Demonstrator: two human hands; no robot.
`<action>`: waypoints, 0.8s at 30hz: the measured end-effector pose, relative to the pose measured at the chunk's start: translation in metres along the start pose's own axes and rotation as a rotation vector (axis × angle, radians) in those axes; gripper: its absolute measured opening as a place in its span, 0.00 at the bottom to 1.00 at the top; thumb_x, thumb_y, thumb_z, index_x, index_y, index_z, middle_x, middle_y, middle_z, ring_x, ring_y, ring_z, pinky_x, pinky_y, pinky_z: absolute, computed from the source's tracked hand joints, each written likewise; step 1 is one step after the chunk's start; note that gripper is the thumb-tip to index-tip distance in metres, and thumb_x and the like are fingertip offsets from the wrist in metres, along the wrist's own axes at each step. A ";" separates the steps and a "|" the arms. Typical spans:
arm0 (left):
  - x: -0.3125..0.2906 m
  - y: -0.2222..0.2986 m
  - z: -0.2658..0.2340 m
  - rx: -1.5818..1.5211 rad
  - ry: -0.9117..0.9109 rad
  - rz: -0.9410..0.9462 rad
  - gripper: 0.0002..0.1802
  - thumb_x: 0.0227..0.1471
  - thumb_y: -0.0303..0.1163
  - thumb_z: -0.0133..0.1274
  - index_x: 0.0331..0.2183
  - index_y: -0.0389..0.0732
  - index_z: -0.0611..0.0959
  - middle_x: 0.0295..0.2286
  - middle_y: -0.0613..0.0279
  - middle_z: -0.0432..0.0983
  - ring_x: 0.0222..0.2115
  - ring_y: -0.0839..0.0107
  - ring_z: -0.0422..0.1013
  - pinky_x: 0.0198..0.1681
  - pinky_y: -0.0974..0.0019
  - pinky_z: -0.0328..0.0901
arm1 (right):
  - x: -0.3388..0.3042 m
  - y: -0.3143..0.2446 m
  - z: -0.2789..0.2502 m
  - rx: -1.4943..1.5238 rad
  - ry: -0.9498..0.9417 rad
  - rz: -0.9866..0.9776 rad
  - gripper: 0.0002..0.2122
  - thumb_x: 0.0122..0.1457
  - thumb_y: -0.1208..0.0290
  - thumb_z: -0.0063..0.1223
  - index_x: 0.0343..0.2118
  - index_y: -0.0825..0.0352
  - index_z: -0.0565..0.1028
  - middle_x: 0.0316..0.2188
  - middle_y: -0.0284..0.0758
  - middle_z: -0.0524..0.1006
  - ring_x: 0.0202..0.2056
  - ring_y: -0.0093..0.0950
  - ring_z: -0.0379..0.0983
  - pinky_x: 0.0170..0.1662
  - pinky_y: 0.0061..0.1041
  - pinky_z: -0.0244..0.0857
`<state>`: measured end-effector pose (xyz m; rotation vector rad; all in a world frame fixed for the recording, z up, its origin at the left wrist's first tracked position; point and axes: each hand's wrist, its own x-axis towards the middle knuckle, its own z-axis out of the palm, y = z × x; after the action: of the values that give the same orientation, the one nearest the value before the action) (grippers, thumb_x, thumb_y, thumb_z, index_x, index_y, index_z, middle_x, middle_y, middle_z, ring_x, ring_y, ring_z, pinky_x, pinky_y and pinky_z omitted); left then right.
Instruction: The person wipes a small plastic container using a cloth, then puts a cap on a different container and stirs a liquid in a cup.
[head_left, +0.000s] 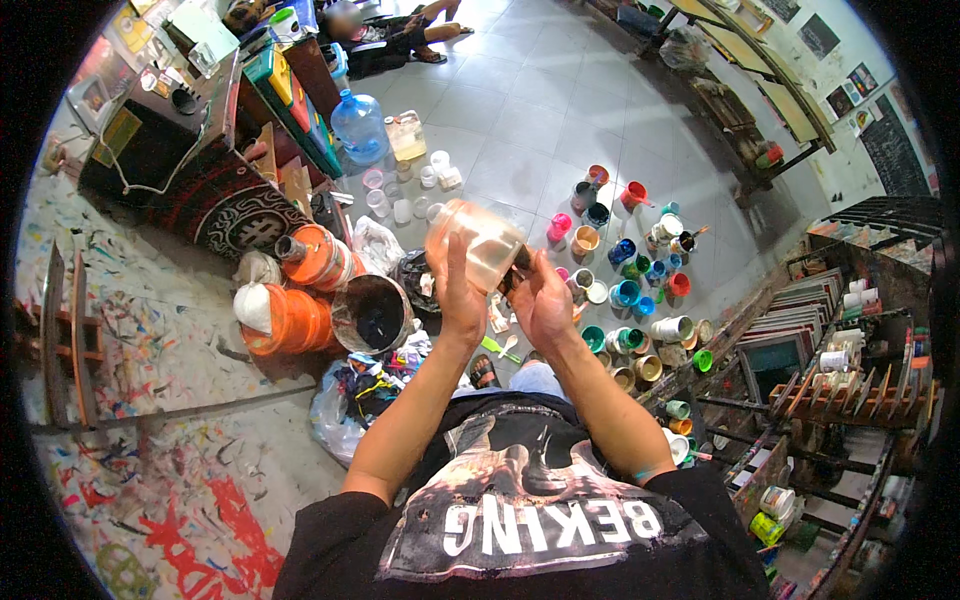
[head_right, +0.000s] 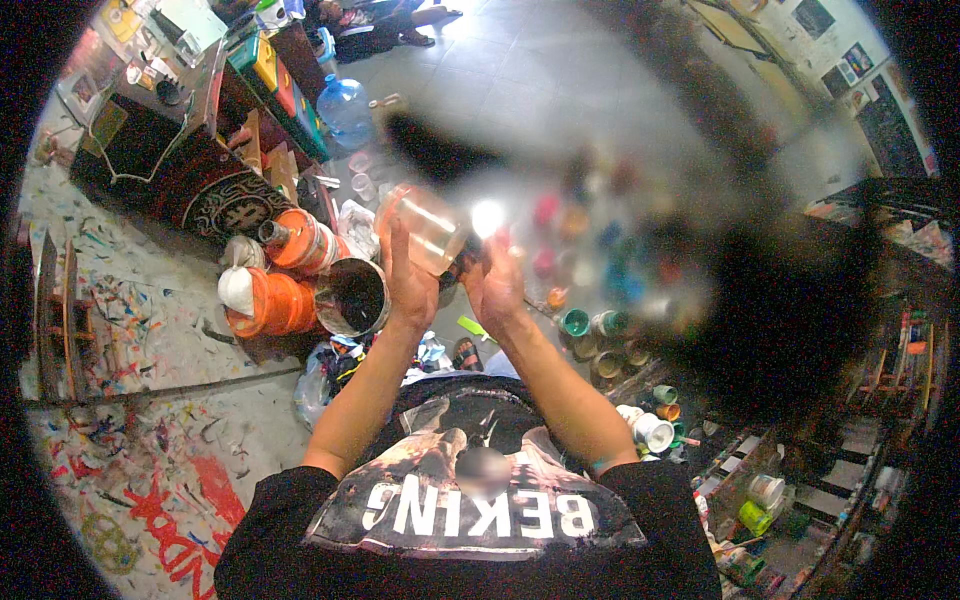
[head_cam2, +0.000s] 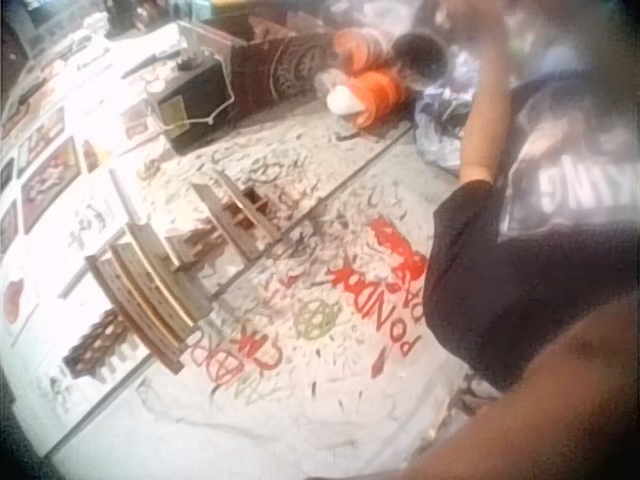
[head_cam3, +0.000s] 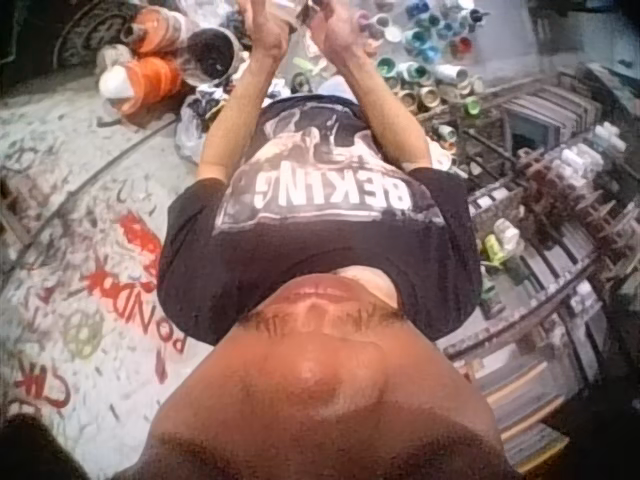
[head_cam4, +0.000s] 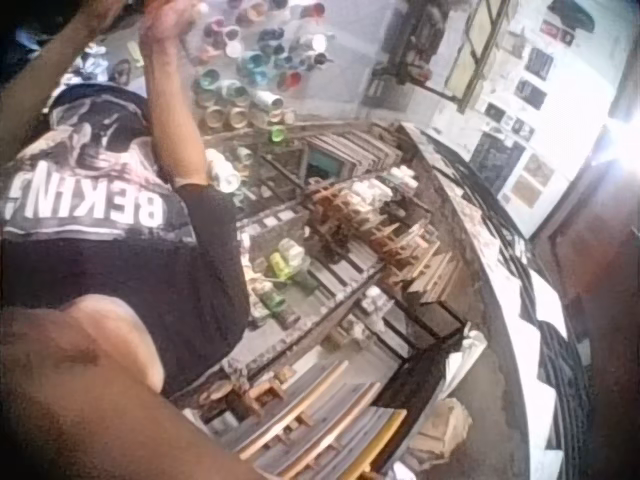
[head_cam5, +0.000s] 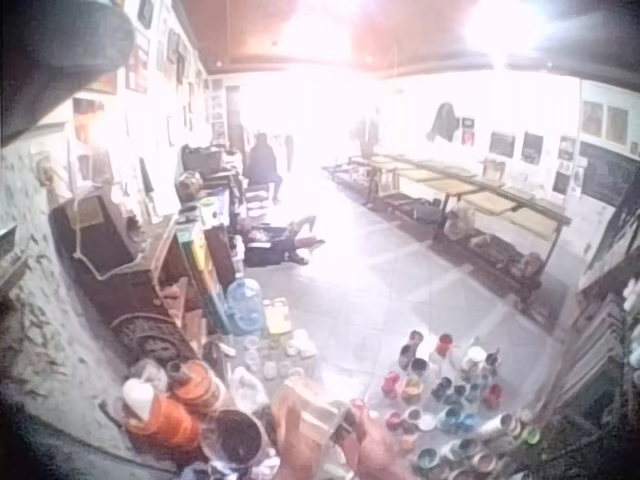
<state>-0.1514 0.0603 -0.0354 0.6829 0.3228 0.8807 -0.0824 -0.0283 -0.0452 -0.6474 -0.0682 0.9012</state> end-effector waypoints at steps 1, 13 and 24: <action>0.002 -0.001 0.001 -0.033 0.028 -0.052 0.36 0.62 0.51 0.51 0.61 0.45 0.57 0.54 0.55 0.64 0.55 0.64 0.65 0.58 0.57 0.63 | 0.000 0.002 -0.002 -0.018 -0.053 -0.028 0.24 0.73 0.57 0.27 0.58 0.72 0.67 0.56 0.41 0.71 0.57 0.34 0.67 0.63 0.38 0.57; 0.008 0.013 -0.001 -0.769 -0.191 -0.564 0.34 0.54 0.59 0.52 0.57 0.52 0.72 0.49 0.53 0.73 0.54 0.50 0.67 0.59 0.27 0.56 | -0.003 0.005 -0.030 0.109 -0.211 0.387 0.17 0.70 0.67 0.35 0.57 0.69 0.67 0.52 0.39 0.74 0.53 0.31 0.72 0.59 0.37 0.65; -0.018 -0.020 0.012 -1.042 -0.249 -0.790 0.42 0.48 0.60 0.57 0.59 0.48 0.69 0.52 0.53 0.71 0.54 0.49 0.67 0.61 0.21 0.45 | -0.032 -0.006 -0.060 -0.001 0.014 0.458 0.21 0.68 0.74 0.40 0.63 0.64 0.61 0.59 0.41 0.68 0.57 0.35 0.69 0.61 0.41 0.64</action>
<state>-0.1439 0.0323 -0.0398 -0.3182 -0.1200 0.1151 -0.0793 -0.0839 -0.0837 -0.6828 0.0968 1.3370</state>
